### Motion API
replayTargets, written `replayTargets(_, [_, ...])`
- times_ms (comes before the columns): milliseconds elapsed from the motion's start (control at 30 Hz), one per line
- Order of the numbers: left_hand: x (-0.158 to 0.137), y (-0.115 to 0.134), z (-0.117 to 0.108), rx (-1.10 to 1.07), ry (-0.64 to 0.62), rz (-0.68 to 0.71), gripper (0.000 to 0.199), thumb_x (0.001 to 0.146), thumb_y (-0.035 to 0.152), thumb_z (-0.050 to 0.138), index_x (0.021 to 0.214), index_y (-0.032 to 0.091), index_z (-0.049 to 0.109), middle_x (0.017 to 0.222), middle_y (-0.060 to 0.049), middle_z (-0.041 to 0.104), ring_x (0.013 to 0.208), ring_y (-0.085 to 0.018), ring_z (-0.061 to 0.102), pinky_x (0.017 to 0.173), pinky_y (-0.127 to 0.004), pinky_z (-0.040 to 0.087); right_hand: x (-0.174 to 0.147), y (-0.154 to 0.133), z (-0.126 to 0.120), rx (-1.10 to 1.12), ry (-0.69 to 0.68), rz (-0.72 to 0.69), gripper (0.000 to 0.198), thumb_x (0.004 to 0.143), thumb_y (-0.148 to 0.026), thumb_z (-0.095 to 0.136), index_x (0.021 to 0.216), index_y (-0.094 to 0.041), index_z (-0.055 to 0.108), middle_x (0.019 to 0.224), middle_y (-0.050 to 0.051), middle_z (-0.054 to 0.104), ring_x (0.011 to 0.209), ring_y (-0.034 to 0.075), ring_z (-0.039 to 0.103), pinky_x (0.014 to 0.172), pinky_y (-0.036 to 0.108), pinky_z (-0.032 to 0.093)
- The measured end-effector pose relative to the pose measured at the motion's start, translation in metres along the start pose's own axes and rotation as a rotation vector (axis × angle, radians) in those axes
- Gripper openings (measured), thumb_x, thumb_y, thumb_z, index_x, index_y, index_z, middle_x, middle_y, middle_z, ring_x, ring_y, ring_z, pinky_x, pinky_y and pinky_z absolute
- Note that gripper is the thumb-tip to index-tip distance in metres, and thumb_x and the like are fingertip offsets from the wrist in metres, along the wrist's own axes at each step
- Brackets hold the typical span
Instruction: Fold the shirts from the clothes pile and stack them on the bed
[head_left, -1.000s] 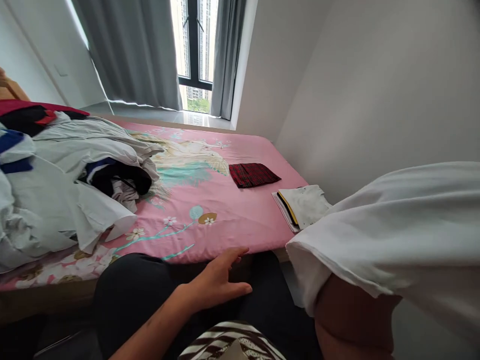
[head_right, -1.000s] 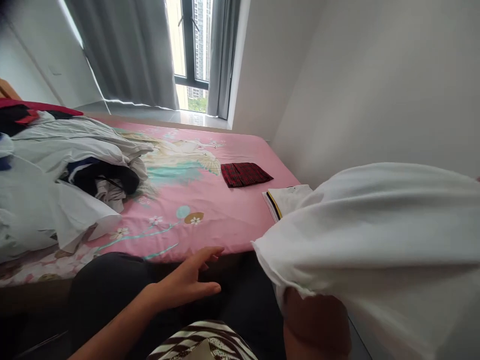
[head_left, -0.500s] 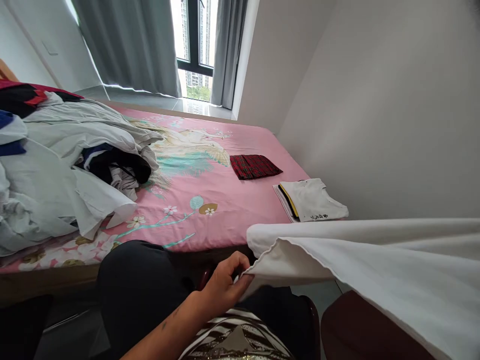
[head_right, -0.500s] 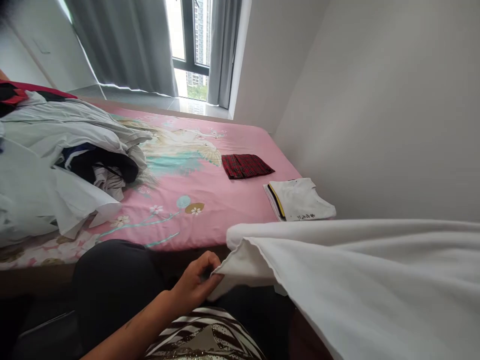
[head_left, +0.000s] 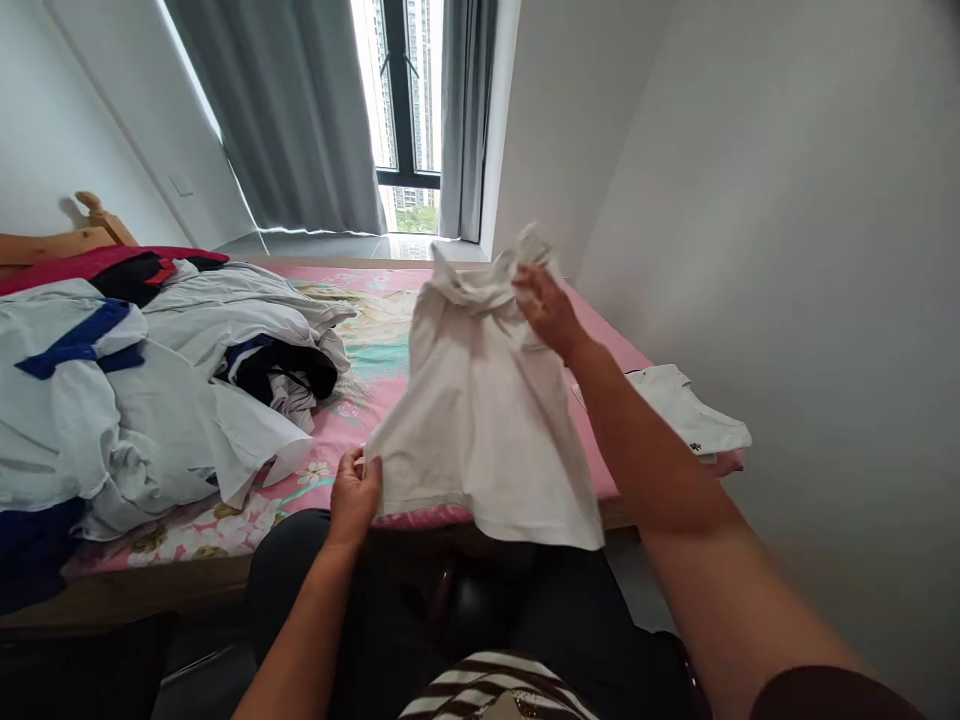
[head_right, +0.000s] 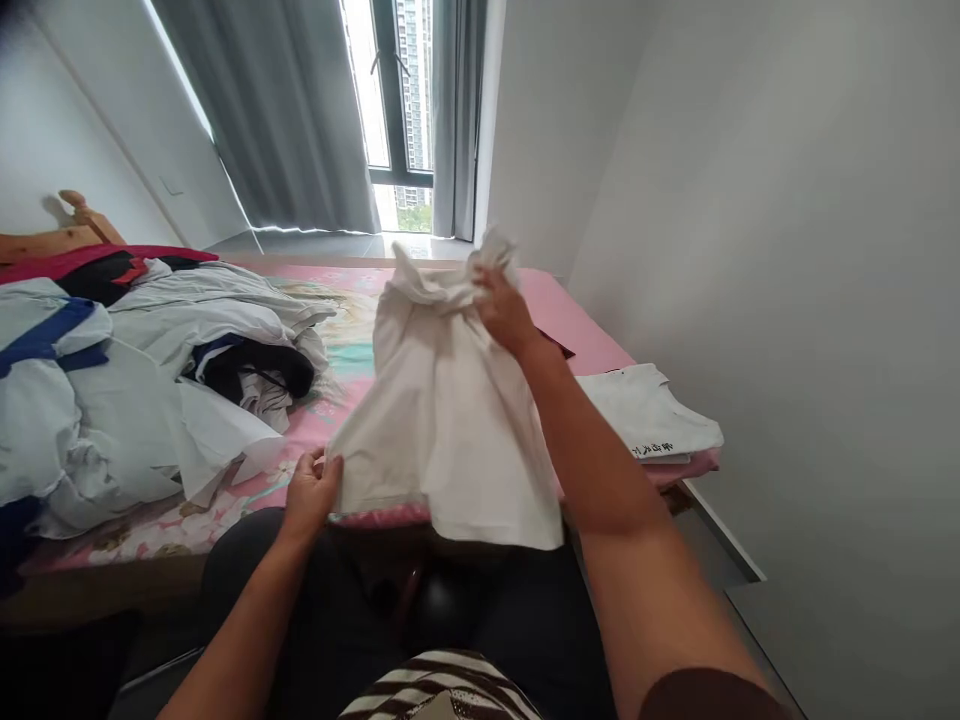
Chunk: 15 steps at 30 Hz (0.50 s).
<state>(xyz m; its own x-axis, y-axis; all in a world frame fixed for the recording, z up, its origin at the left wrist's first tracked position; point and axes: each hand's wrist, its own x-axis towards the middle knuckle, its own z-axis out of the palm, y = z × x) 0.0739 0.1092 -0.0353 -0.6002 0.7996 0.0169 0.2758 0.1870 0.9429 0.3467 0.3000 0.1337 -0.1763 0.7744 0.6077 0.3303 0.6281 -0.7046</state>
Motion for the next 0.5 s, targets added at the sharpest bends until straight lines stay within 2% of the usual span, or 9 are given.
replayTargets(33, [0.010, -0.014, -0.007, 0.062, 0.012, -0.034, 0.040, 0.075, 0.034, 0.055, 0.112, 0.019, 0.050, 0.080, -0.001, 0.060, 0.069, -0.016, 0.058, 0.061, -0.025, 0.046, -0.009, 0.018, 0.005, -0.036, -0.072, -0.033, 0.055, 0.087, -0.042, 0.030, 0.108, 0.004, 0.054, 0.110, 0.011, 0.058, 0.104, 0.015, 0.055, 0.092, 0.035, 0.039])
replayTargets(100, [0.019, -0.039, -0.018, 0.178, 0.022, -0.033, 0.049, 0.073, 0.027, 0.054, 0.121, 0.019, 0.048, 0.091, -0.005, 0.061, 0.078, -0.017, 0.060, 0.071, -0.029, 0.049, -0.054, 0.063, 0.015, -0.113, -0.168, 0.010, 0.045, 0.081, -0.042, 0.050, 0.109, -0.007, 0.057, 0.110, 0.010, 0.062, 0.104, 0.019, 0.056, 0.093, 0.039, 0.041])
replayTargets(200, [0.015, -0.061, -0.027, 0.313, 0.052, 0.093, 0.048, 0.073, 0.022, 0.050, 0.122, 0.020, 0.051, 0.110, -0.008, 0.057, 0.097, -0.020, 0.059, 0.086, -0.034, 0.048, -0.164, 0.129, 0.024, -0.214, -0.167, 0.287, 0.043, 0.079, -0.042, 0.056, 0.111, -0.015, 0.057, 0.111, 0.012, 0.062, 0.102, 0.023, 0.058, 0.089, 0.042, 0.046])
replayTargets(267, [0.011, -0.065, -0.027, 0.398, 0.066, 0.211, 0.044, 0.075, 0.022, 0.049, 0.118, 0.020, 0.054, 0.118, -0.009, 0.055, 0.110, -0.023, 0.053, 0.095, -0.038, 0.044, -0.234, 0.156, 0.022, -0.292, -0.131, 0.356, 0.041, 0.079, -0.044, 0.055, 0.110, -0.017, 0.057, 0.108, 0.012, 0.062, 0.101, 0.024, 0.058, 0.089, 0.044, 0.046])
replayTargets(367, [0.004, -0.063, -0.019, 0.483, -0.021, 0.436, 0.033, 0.078, 0.025, 0.051, 0.110, 0.021, 0.059, 0.120, -0.008, 0.056, 0.119, -0.024, 0.048, 0.105, -0.042, 0.036, -0.297, 0.161, 0.020, -0.386, -0.097, 0.243, 0.045, 0.079, -0.044, 0.056, 0.116, -0.018, 0.054, 0.116, 0.012, 0.058, 0.112, 0.025, 0.051, 0.100, 0.045, 0.038])
replayTargets(433, [-0.002, -0.060, -0.009, 0.489, -0.164, 0.559, 0.030, 0.080, 0.028, 0.053, 0.108, 0.023, 0.059, 0.120, -0.006, 0.057, 0.118, -0.023, 0.049, 0.105, -0.042, 0.036, -0.311, 0.149, 0.022, -0.430, -0.105, 0.189, 0.054, 0.078, -0.045, 0.058, 0.124, -0.019, 0.048, 0.122, 0.011, 0.055, 0.117, 0.026, 0.047, 0.103, 0.047, 0.034])
replayTargets(500, [-0.010, -0.059, 0.006, 0.498, -0.304, 0.637, 0.032, 0.080, 0.027, 0.054, 0.112, 0.024, 0.059, 0.124, -0.006, 0.055, 0.120, -0.023, 0.048, 0.104, -0.042, 0.038, -0.311, 0.135, 0.028, -0.471, -0.146, 0.177, 0.060, 0.078, -0.044, 0.058, 0.131, -0.020, 0.042, 0.126, 0.011, 0.053, 0.119, 0.026, 0.045, 0.106, 0.049, 0.027])
